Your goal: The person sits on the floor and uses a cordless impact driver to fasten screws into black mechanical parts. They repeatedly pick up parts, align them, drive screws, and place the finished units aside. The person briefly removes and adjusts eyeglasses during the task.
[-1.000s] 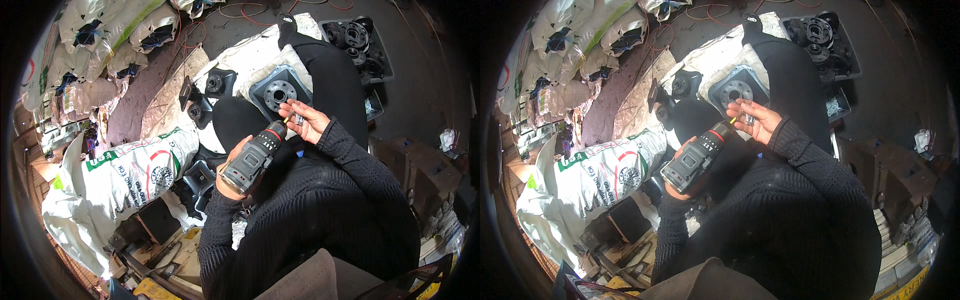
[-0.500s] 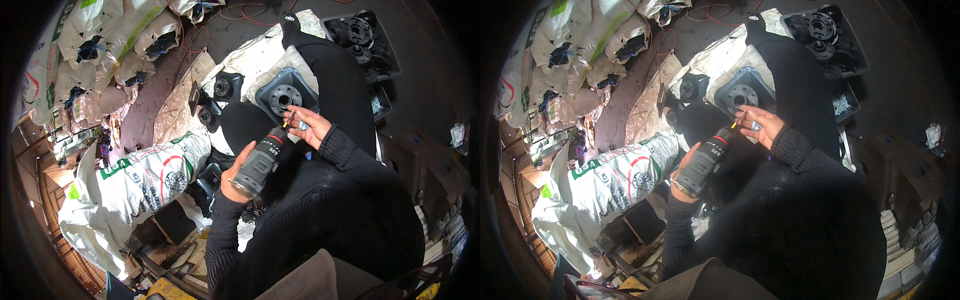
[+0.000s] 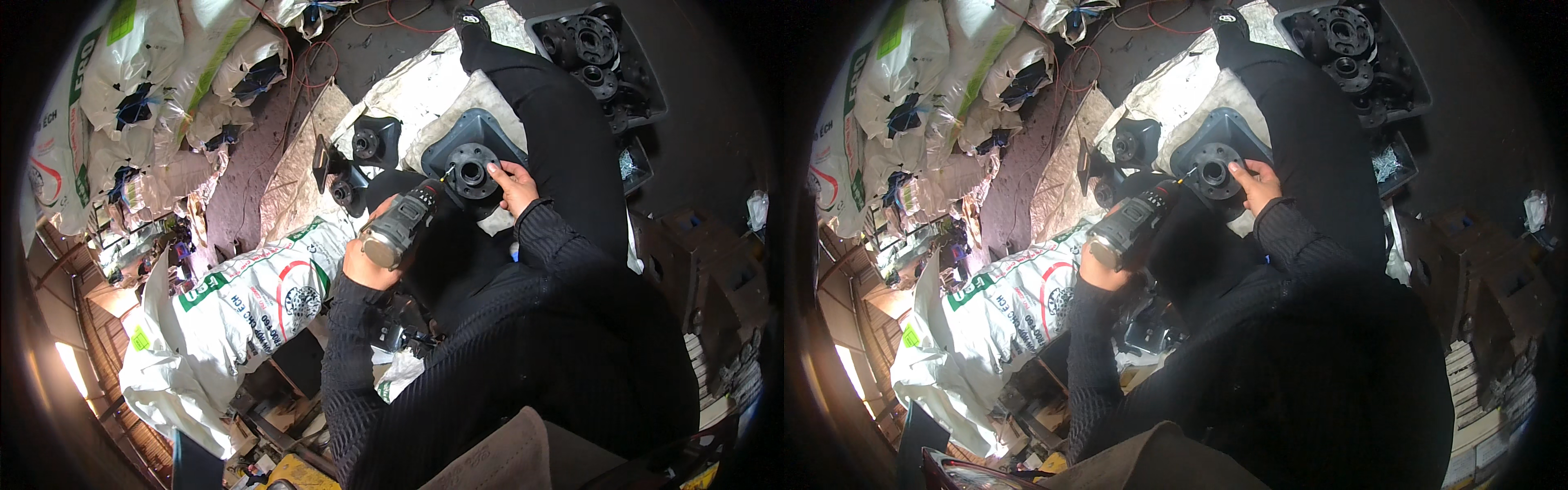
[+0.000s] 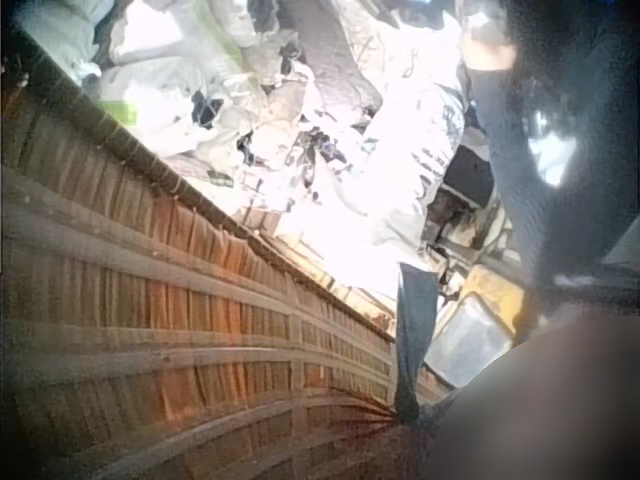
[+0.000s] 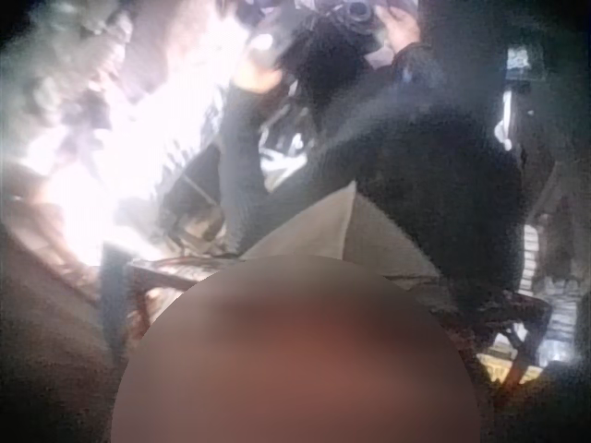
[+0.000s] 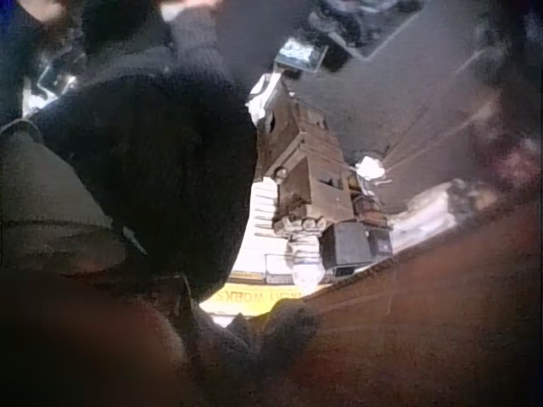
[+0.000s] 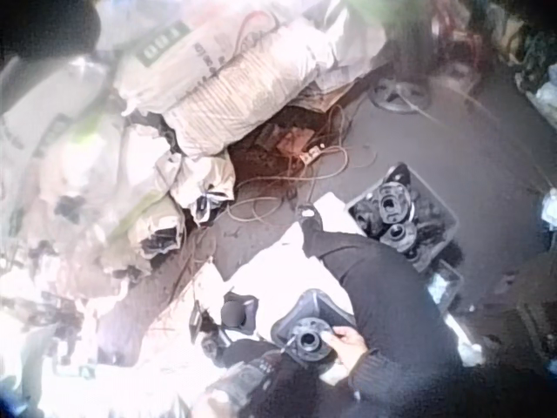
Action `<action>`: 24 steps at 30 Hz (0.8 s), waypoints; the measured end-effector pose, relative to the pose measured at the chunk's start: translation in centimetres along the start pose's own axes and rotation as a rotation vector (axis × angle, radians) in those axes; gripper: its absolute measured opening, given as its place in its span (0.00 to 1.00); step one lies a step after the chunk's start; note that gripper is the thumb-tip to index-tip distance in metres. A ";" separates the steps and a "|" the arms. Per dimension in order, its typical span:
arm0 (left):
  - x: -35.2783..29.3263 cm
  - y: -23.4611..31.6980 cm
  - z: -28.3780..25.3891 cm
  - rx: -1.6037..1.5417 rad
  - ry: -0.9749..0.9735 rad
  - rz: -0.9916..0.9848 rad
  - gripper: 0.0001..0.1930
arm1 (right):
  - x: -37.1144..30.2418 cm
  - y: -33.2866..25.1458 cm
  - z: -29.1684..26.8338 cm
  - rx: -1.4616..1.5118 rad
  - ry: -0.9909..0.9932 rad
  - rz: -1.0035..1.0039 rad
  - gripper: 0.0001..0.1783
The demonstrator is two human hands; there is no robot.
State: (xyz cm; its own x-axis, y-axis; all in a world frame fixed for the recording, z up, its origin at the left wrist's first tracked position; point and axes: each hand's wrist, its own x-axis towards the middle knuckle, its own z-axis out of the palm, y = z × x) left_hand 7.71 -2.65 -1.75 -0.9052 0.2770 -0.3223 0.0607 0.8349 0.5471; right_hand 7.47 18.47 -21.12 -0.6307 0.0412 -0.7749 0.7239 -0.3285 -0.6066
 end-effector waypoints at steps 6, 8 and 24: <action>1.3 -0.3 -0.9 0.042 -0.055 0.018 0.23 | 0.4 0.0 0.5 0.250 -0.081 -0.026 0.17; 1.4 -0.4 -1.2 0.069 -0.098 0.034 0.24 | 0.2 0.1 0.6 0.362 -0.121 -0.031 0.15; 1.9 -1.6 -1.6 -0.164 -0.100 -0.159 0.22 | -0.7 -1.7 1.4 0.204 -0.153 -0.201 0.10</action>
State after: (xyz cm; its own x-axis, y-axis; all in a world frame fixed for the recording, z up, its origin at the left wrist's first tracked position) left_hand 5.27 -4.23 -2.02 -0.8514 0.2006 -0.4847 -0.1558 0.7856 0.5988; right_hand 6.25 17.65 -19.28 -0.8014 -0.0125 -0.5980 0.5190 -0.5115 -0.6848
